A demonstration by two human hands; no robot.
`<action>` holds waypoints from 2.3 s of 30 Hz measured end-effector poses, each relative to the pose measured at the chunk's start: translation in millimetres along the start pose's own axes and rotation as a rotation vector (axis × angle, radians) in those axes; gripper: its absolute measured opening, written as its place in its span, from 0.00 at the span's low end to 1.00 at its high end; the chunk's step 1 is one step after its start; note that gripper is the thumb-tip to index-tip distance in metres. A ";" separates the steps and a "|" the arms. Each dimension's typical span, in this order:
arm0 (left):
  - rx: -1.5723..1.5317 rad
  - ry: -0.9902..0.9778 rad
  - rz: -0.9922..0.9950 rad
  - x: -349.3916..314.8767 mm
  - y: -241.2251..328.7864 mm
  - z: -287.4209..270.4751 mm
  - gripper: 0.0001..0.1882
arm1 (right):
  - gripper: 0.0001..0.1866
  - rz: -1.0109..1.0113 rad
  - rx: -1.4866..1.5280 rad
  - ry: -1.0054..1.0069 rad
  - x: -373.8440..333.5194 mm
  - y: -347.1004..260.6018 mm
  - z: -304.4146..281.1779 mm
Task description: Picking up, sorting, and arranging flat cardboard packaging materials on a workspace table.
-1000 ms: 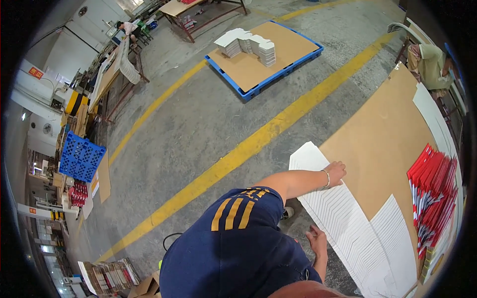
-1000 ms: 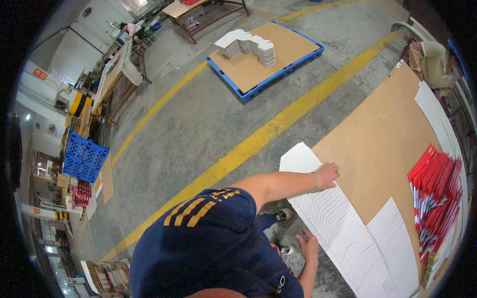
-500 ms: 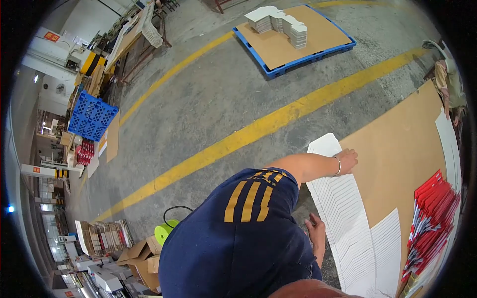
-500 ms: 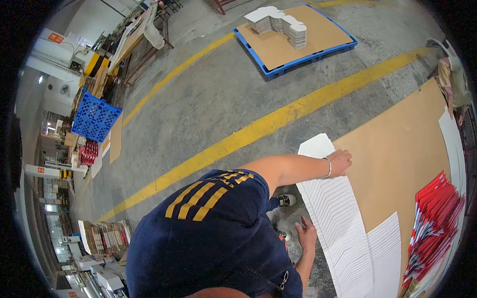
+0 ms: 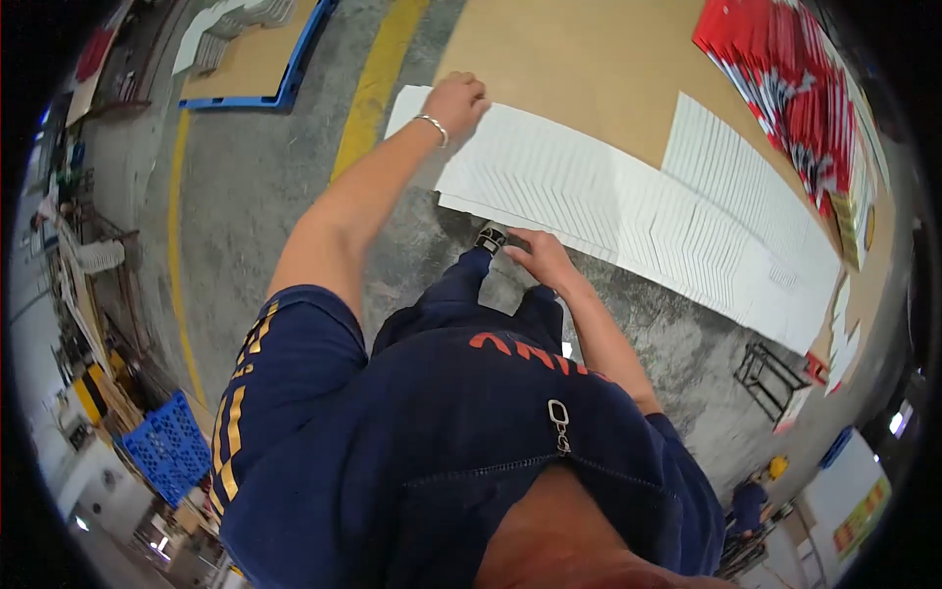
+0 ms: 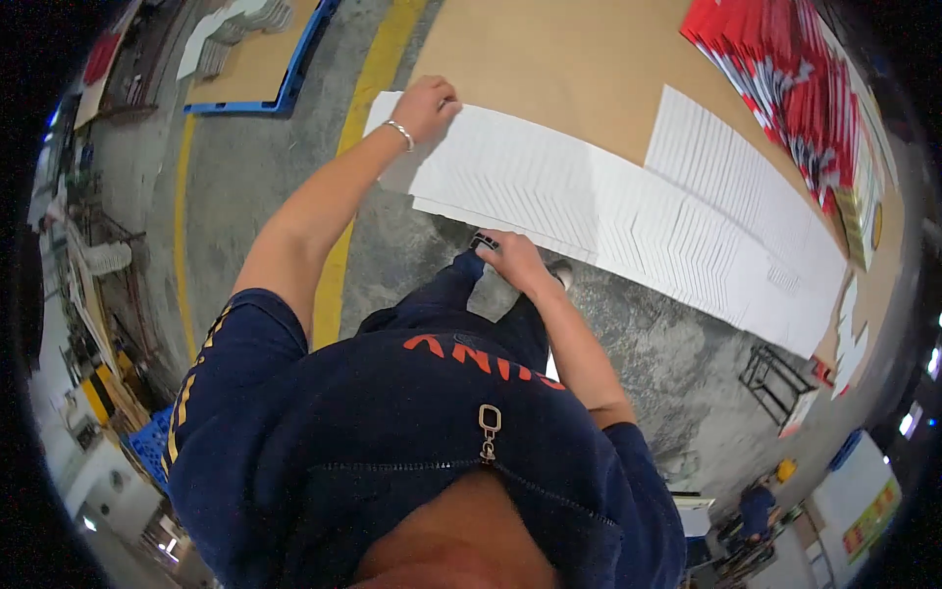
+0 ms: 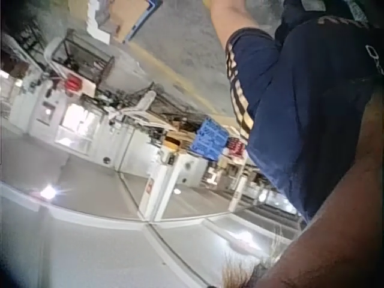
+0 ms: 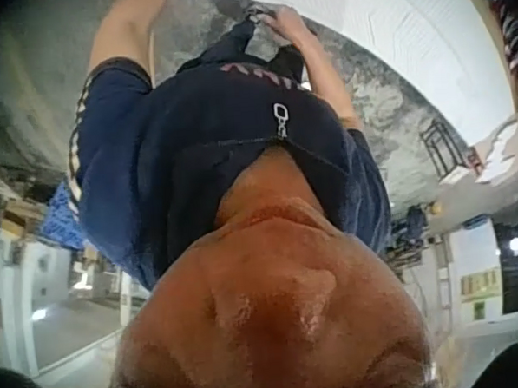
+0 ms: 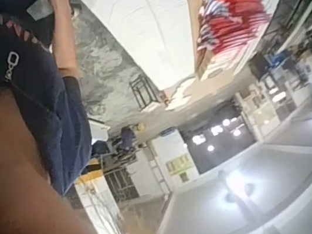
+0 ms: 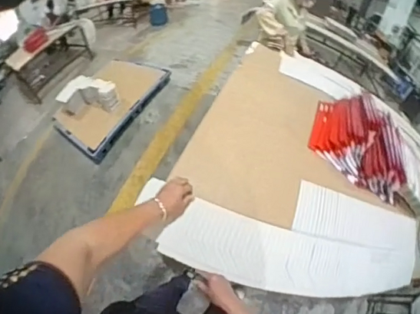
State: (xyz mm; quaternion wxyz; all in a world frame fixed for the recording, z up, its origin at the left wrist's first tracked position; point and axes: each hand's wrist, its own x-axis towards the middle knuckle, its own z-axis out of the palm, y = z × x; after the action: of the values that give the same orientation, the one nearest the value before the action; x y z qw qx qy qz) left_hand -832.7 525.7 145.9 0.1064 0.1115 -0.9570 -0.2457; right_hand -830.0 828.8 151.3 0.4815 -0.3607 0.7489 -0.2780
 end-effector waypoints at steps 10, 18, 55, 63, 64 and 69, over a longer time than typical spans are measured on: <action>0.035 -0.017 0.097 21.9 116.4 55.0 0.15 | 0.22 -0.186 -0.116 0.144 -77.3 82.1 -36.5; 0.003 -0.050 0.209 55.8 241.1 137.9 0.18 | 0.22 -0.011 -0.165 0.036 -115.0 109.8 -96.2; 0.177 0.126 -0.086 -8.1 21.1 -11.7 0.09 | 0.35 -0.304 -0.066 -0.257 57.3 -22.7 14.8; 0.218 0.029 -0.070 -9.7 20.9 -15.1 0.10 | 0.32 -0.252 0.015 -0.151 48.6 -33.5 21.1; 0.230 0.030 -0.079 -10.0 20.5 -14.2 0.11 | 0.32 -0.221 -0.029 -0.181 49.9 -35.0 20.5; 0.222 -0.058 -0.078 -2.3 28.0 -18.1 0.12 | 0.32 -0.266 -0.069 -0.182 52.3 -31.3 14.9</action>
State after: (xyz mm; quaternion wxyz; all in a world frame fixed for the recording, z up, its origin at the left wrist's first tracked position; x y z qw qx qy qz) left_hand -830.4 542.2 174.9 0.0558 0.1527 -0.9759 -0.1455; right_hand -822.2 767.2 142.3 0.4937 -0.4967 0.6569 -0.2794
